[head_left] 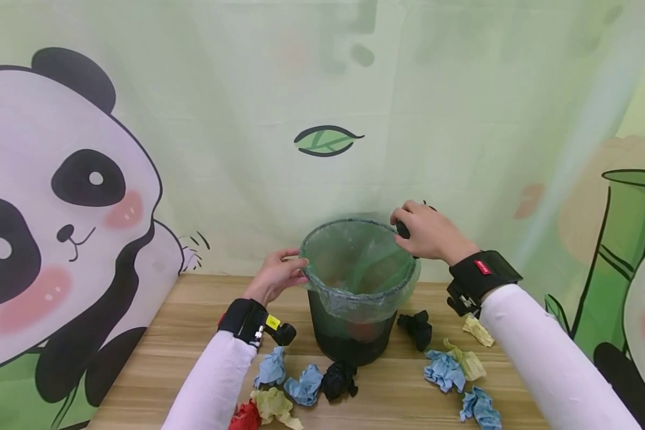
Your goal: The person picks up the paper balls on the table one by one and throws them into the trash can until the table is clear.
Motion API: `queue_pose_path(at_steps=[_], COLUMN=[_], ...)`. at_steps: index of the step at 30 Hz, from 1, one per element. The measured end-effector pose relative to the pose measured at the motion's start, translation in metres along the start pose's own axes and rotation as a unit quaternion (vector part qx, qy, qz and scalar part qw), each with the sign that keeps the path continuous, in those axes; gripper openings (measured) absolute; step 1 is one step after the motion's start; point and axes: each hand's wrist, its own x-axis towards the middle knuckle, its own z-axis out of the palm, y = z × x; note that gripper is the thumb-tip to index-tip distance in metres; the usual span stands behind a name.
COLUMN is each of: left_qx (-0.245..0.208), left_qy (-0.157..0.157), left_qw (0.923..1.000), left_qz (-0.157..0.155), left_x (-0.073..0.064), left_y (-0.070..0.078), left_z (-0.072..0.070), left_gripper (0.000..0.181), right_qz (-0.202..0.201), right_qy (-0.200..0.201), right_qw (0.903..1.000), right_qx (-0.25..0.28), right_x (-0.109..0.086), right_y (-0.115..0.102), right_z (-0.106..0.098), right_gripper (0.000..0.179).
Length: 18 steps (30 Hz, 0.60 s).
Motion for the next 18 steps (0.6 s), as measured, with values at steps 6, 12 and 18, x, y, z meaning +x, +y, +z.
queue_pose_path(at_steps=[6,12,18], left_qx=[-0.004,-0.001,-0.001], left_qy=[0.002,-0.003,-0.002], left_qw=[1.0,1.0,1.0], left_qz=[-0.007,-0.004,-0.005], left_x=[0.001,0.002,0.002], left_y=[0.0,0.001,0.0], left_z=[0.0,0.001,0.0], left_gripper=[0.043,0.044,0.042], right_qz=[-0.023,-0.06,-0.102], right_qy=[-0.005,0.02,0.034], right_qw=[0.9994,0.9974,0.9934], right_qx=[0.027,0.036,0.04], right_x=[0.005,0.009,0.012], right_y=[-0.011,-0.021,-0.032], right_z=[-0.001,0.005,0.015], right_gripper=[0.027,0.028,0.028])
